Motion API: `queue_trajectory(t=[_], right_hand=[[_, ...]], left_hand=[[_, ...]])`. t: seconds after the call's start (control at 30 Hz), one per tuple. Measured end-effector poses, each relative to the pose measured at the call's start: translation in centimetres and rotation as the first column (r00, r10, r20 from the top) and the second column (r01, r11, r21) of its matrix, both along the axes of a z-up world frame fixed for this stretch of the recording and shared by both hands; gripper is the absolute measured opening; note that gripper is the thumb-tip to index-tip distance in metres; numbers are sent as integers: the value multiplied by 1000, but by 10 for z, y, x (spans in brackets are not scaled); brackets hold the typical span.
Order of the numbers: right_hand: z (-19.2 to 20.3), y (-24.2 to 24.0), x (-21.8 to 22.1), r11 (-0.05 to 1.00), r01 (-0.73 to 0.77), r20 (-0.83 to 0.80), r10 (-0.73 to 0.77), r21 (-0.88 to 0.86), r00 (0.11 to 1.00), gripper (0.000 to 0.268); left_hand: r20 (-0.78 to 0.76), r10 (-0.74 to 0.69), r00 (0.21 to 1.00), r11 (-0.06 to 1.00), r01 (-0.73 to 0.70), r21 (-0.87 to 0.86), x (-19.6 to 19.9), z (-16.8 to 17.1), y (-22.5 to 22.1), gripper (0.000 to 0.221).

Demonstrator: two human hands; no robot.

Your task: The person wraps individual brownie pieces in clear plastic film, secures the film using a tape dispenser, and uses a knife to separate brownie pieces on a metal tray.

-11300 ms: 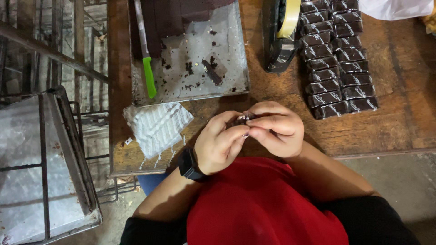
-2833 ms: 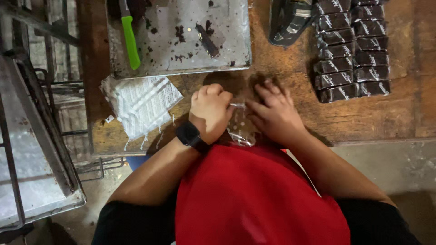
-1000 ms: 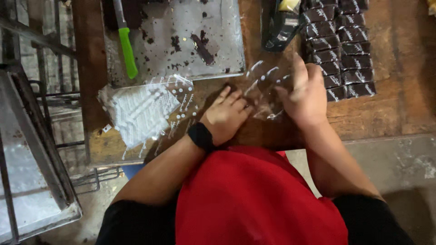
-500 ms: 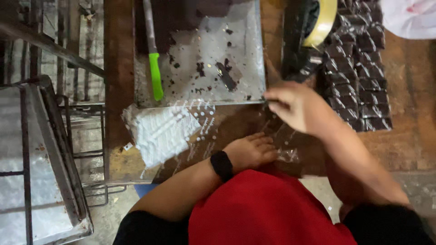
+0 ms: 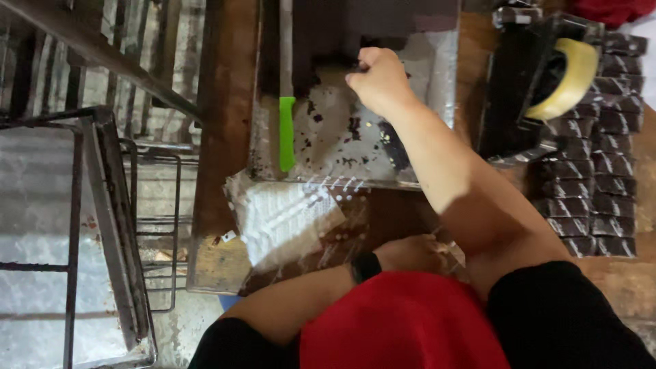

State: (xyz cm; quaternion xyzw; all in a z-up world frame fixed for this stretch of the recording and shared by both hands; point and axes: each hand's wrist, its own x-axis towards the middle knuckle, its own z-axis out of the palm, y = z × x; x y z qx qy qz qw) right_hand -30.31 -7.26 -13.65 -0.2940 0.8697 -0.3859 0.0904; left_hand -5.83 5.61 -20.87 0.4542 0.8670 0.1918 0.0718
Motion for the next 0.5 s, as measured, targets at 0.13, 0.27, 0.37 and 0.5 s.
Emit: queue_trajectory(t=[0.13,0.27,0.37,0.5], right_hand=[[20,12,20,999,8,-113,-4,37,994,26],[44,13,26,954,182,-228,-128,236,965,53],[39,-7,32,989,-102,-334,61,-106,940,76],[33,2,31,999,8,-54,-7,33,999,64]], left_hand=[[135,121,983,945,-155,286,9,5,0,33],[183,118,976,906,-181,382,6,24,-16,32],[313,104,944,880,-234,413,5,43,-23,29],[152,91,984,996,-87,-31,3,54,-26,27]])
